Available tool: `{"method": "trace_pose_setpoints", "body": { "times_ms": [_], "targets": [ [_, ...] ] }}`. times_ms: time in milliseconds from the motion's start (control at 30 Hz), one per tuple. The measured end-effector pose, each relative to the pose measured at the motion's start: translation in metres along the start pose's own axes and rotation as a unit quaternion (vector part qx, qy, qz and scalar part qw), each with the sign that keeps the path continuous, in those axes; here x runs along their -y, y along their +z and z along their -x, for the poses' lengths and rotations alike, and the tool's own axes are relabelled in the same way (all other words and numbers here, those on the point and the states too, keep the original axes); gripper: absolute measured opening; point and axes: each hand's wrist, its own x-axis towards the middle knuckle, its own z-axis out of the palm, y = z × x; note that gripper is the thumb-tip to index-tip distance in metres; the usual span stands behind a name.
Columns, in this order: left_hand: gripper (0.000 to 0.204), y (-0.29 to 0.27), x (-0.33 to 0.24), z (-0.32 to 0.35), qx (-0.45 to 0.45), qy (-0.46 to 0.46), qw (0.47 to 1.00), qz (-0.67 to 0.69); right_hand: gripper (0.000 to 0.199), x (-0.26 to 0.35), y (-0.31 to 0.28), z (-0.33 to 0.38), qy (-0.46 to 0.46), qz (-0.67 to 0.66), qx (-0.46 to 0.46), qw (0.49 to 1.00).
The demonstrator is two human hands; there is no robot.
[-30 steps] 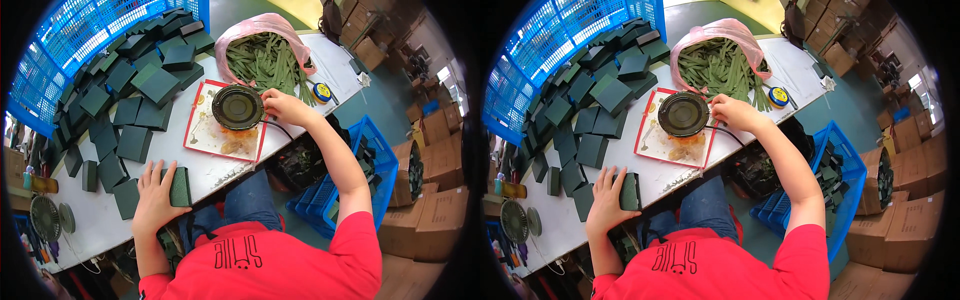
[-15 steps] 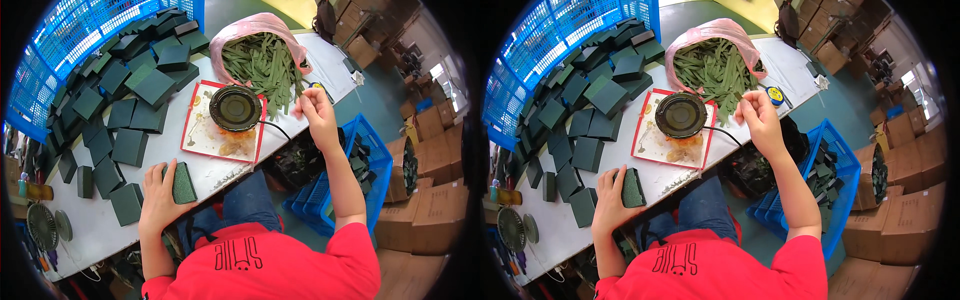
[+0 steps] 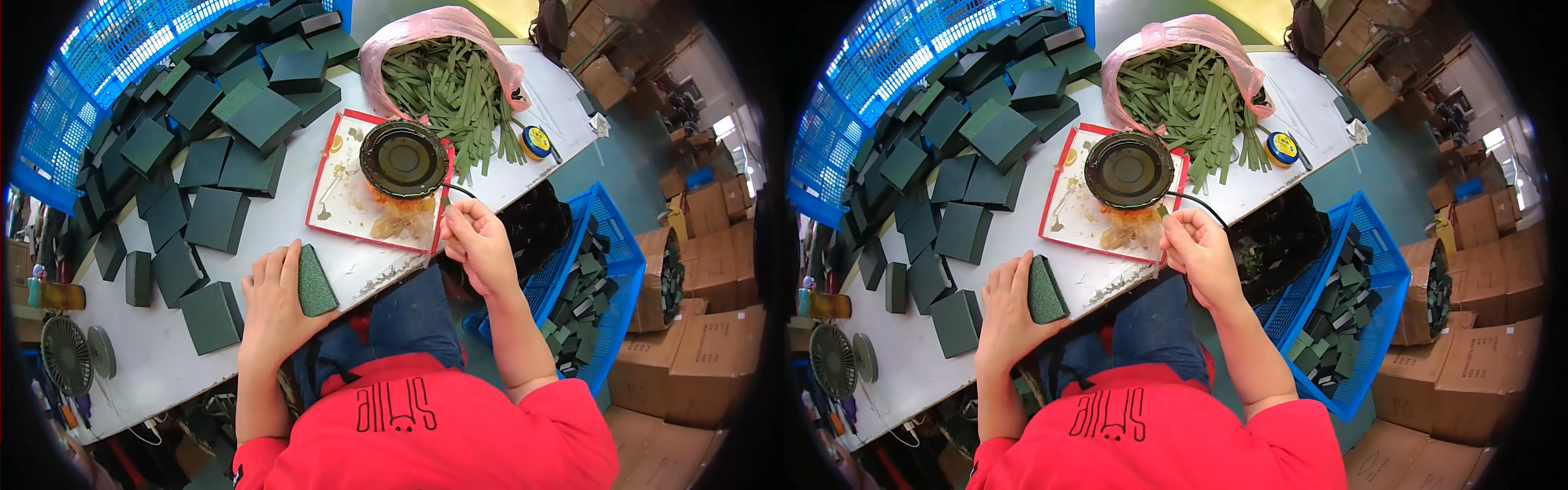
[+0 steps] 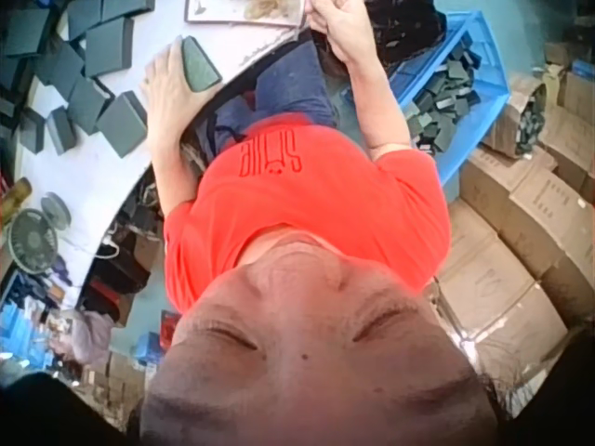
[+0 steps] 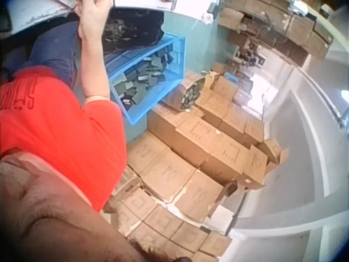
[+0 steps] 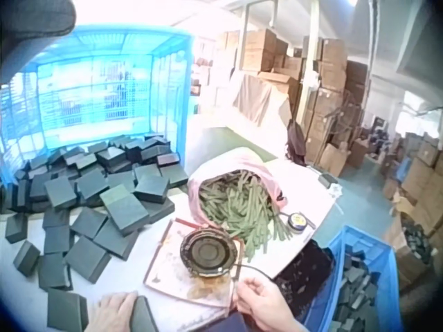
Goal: The person assembles small green rectangular boxes by hand. They pick up a green strip, wrap it around a box, and secure it, repeating this process for multiple boxes. The person places finished boxes into a blue crate and occasionally moves other boxes on the table.
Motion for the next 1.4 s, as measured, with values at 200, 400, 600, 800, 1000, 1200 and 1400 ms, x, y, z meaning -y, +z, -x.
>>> {"method": "trace_pose_setpoints", "body": {
  "times_ms": [200, 400, 600, 800, 1000, 1200, 1400],
  "targets": [
    [0.107, 0.001, 0.001, 0.000, -0.002, 0.003, 1.000, 0.006, 0.022, -0.011, 0.006, -0.017, 0.003, -0.007, -0.012, 1.000],
    [0.107, 0.002, 0.003, 0.000, -0.006, 0.008, 1.000, 0.011, 0.019, -0.014, 0.009, -0.025, 0.014, 0.004, -0.032, 0.999],
    [0.106, 0.003, 0.004, 0.000, -0.015, 0.015, 1.000, 0.008, 0.020, -0.016, 0.014, -0.027, 0.015, 0.019, -0.052, 0.998],
    [0.106, 0.004, 0.004, 0.000, -0.019, 0.015, 1.000, 0.008, 0.019, -0.014, 0.010, -0.028, 0.022, 0.012, -0.051, 0.998],
    [0.107, 0.001, 0.006, 0.002, -0.036, 0.004, 0.999, 0.036, 0.017, -0.016, 0.014, -0.013, -0.036, 0.016, -0.057, 0.998],
    [0.111, -0.017, 0.013, -0.001, -0.067, 0.116, 0.971, 0.199, 0.014, -0.009, 0.039, 0.030, 0.021, 0.029, 0.073, 0.997],
    [0.111, -0.020, 0.011, -0.006, -0.031, 0.190, 0.947, 0.258, 0.016, -0.011, 0.066, 0.050, 0.185, 0.113, 0.230, 0.949]
  ]
}}
